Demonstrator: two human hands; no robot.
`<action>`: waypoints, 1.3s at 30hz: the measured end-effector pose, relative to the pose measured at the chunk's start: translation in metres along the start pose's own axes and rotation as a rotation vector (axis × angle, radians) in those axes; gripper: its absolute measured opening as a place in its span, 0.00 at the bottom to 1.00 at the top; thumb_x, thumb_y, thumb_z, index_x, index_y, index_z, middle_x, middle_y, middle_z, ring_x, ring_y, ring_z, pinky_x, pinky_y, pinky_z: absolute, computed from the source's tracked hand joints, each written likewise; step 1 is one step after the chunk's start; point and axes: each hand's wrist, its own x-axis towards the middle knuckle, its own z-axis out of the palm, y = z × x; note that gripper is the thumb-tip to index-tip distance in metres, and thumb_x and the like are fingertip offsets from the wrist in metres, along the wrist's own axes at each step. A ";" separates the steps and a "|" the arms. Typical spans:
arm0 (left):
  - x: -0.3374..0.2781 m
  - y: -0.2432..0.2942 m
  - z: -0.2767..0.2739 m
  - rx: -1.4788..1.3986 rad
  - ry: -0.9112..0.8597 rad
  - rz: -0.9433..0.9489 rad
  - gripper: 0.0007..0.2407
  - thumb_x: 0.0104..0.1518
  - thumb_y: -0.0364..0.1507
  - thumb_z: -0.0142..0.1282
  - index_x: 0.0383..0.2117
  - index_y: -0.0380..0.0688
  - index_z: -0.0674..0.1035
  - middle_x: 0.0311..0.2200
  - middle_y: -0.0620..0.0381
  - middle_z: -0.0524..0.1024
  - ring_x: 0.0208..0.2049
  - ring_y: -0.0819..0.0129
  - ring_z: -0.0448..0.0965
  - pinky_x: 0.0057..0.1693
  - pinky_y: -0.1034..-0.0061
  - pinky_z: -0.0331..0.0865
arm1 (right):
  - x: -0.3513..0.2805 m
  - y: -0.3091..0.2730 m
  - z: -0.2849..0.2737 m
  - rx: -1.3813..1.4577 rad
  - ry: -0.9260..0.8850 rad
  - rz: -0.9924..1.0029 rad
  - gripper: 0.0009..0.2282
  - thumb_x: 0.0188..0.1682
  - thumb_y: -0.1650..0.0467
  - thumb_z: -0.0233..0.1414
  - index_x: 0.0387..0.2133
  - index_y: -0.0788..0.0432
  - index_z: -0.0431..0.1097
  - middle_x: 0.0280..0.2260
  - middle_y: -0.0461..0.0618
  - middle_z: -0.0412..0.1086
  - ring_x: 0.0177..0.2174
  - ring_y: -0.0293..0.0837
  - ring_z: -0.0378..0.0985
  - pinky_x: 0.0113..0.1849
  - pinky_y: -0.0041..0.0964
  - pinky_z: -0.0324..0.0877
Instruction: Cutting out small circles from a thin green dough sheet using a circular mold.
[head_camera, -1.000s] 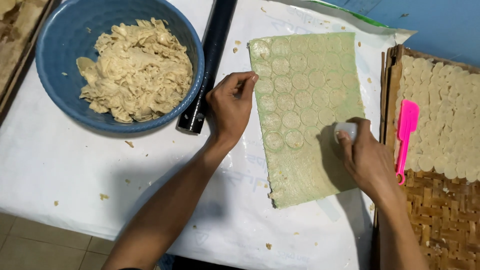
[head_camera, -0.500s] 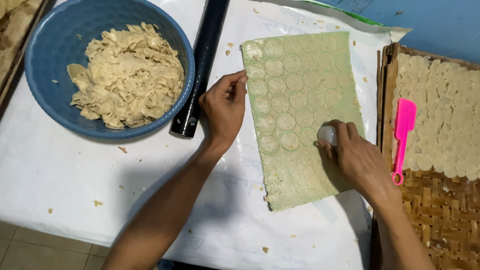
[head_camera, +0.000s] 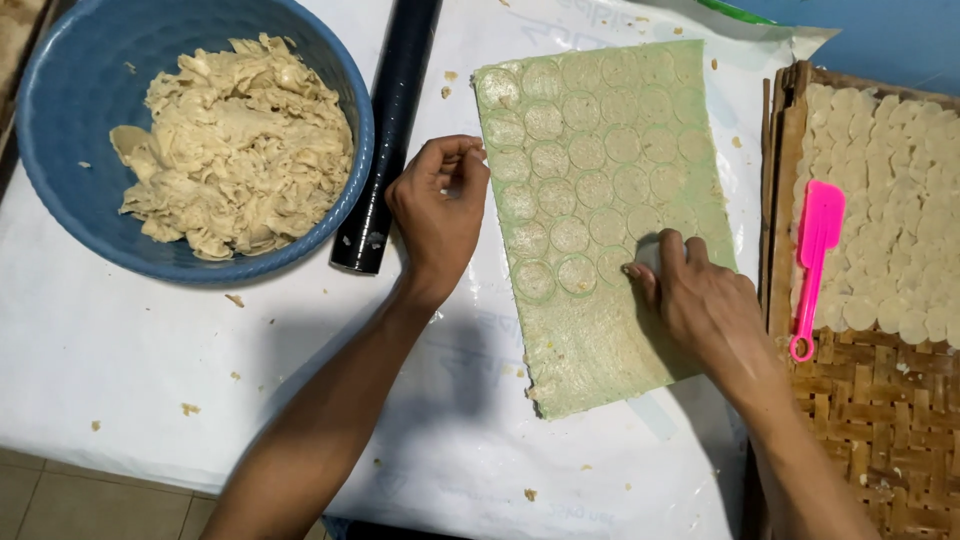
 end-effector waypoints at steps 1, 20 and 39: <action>-0.001 -0.001 0.001 0.001 0.002 0.001 0.03 0.56 0.21 0.58 0.31 0.42 0.82 0.25 0.53 0.82 0.24 0.62 0.86 0.32 0.75 0.78 | 0.001 0.003 0.001 0.000 0.002 -0.002 0.19 0.60 0.56 0.30 0.51 0.56 0.53 0.34 0.57 0.67 0.29 0.71 0.82 0.33 0.65 0.75; 0.002 0.009 -0.006 0.102 -0.100 0.052 0.04 0.50 0.18 0.62 0.29 0.38 0.82 0.28 0.58 0.83 0.22 0.72 0.78 0.32 0.79 0.74 | -0.024 0.024 -0.021 0.319 0.012 0.207 0.23 0.57 0.59 0.43 0.56 0.66 0.57 0.43 0.68 0.70 0.32 0.60 0.80 0.31 0.51 0.82; 0.003 0.007 -0.003 0.101 -0.123 0.029 0.04 0.52 0.19 0.64 0.30 0.38 0.80 0.26 0.60 0.80 0.23 0.73 0.74 0.34 0.79 0.71 | 0.007 0.037 -0.002 -0.039 0.026 0.040 0.20 0.62 0.55 0.32 0.42 0.61 0.56 0.22 0.57 0.74 0.11 0.48 0.72 0.15 0.39 0.72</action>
